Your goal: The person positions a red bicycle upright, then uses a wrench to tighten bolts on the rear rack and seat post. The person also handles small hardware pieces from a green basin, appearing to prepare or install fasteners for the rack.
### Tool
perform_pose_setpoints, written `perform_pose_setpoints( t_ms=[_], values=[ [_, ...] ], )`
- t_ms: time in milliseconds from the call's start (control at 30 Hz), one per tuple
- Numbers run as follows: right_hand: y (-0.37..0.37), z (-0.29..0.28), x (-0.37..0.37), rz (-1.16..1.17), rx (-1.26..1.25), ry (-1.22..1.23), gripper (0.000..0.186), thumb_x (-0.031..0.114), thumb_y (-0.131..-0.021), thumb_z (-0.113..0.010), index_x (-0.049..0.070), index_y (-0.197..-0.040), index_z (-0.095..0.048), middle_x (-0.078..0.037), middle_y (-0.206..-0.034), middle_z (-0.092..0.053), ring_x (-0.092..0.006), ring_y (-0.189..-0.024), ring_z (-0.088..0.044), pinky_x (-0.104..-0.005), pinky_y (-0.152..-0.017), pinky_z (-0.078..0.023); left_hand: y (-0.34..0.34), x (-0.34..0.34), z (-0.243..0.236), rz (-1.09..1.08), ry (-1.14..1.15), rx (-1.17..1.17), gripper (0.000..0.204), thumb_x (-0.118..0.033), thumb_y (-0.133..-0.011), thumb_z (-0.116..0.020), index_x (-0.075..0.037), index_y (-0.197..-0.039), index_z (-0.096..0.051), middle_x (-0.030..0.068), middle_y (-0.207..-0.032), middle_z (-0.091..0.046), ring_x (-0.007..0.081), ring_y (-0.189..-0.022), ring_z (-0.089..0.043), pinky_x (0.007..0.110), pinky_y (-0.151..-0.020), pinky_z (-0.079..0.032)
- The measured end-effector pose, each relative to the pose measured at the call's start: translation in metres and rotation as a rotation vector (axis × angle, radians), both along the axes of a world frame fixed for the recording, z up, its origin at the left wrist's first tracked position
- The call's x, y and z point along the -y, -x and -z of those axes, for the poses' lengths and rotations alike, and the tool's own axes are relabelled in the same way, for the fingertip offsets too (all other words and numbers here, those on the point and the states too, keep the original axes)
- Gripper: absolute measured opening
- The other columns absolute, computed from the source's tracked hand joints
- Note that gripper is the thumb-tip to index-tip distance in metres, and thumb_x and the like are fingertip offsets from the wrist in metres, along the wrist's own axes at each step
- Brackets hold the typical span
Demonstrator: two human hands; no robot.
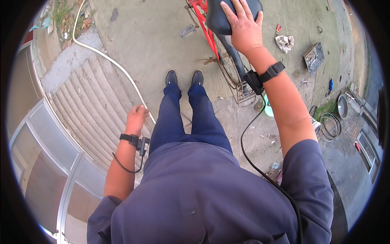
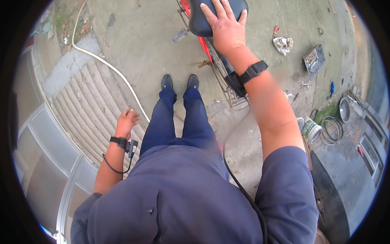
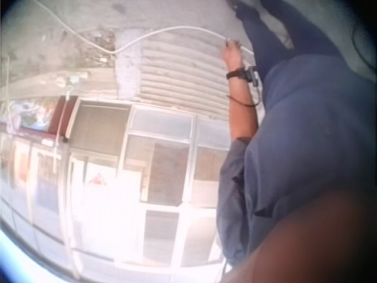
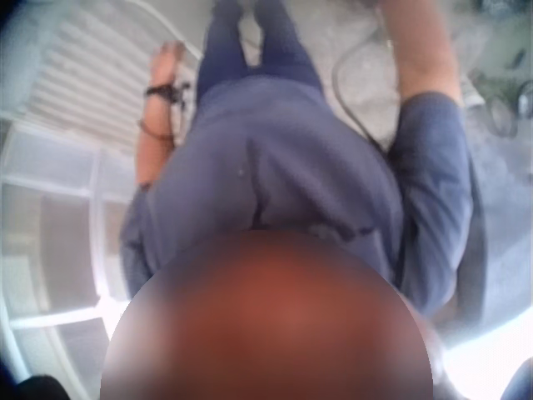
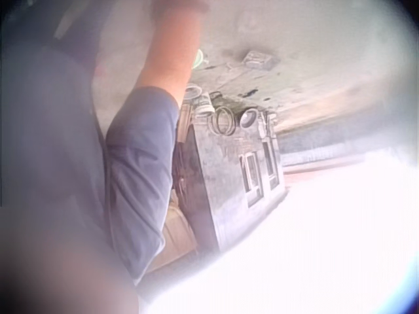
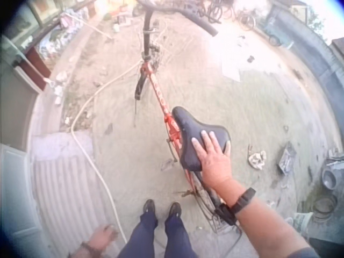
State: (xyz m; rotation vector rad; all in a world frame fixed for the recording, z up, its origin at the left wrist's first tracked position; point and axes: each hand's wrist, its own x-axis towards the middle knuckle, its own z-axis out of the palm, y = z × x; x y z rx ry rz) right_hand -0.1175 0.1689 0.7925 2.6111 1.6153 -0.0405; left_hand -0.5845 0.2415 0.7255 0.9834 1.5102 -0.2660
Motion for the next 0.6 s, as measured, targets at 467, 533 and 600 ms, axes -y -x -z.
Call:
perform_pose_setpoints(
  t_ms=[467, 533, 600],
  values=[
    [-0.047, 0.007, 0.03, -0.069, -0.03, -0.091, 0.067, 0.015, -0.089, -0.057, 0.012, -0.153, -0.038, -0.011, -0.16, -0.034, -0.0283, -0.15, -0.029, -0.0633, -0.117, -0.025, -0.402, -0.071, -0.067, 0.575, -1.061, 0.686, 0.049, -0.033, -0.095, -0.062, -0.001, -0.132, -0.058, 0.0227, -0.128, -0.062, 0.0345, -0.119, -0.06, 0.04, -0.103, -0.045],
    [-0.054, 0.009, 0.035, -0.066, -0.07, -0.102, 0.065, 0.015, -0.09, -0.055, 0.01, -0.152, -0.038, -0.011, -0.159, -0.036, -0.0287, -0.15, -0.029, -0.063, -0.117, -0.025, -0.439, -0.064, -0.072, 0.674, -1.249, 0.673, 0.052, -0.03, -0.091, -0.065, 0.001, -0.131, -0.057, 0.029, -0.135, -0.055, 0.0411, -0.126, -0.054, 0.043, -0.108, -0.042],
    [-0.063, 0.013, 0.041, -0.083, -0.072, -0.14, 0.066, 0.017, -0.089, -0.057, 0.008, -0.152, -0.039, -0.011, -0.159, -0.036, -0.0288, -0.15, -0.029, -0.0625, -0.117, -0.025, -0.473, -0.052, -0.069, 0.77, -1.483, 0.781, 0.041, -0.028, -0.094, -0.06, 0.003, -0.121, -0.063, 0.03, -0.133, -0.056, 0.042, -0.123, -0.055, 0.045, -0.104, -0.045]
  ],
)
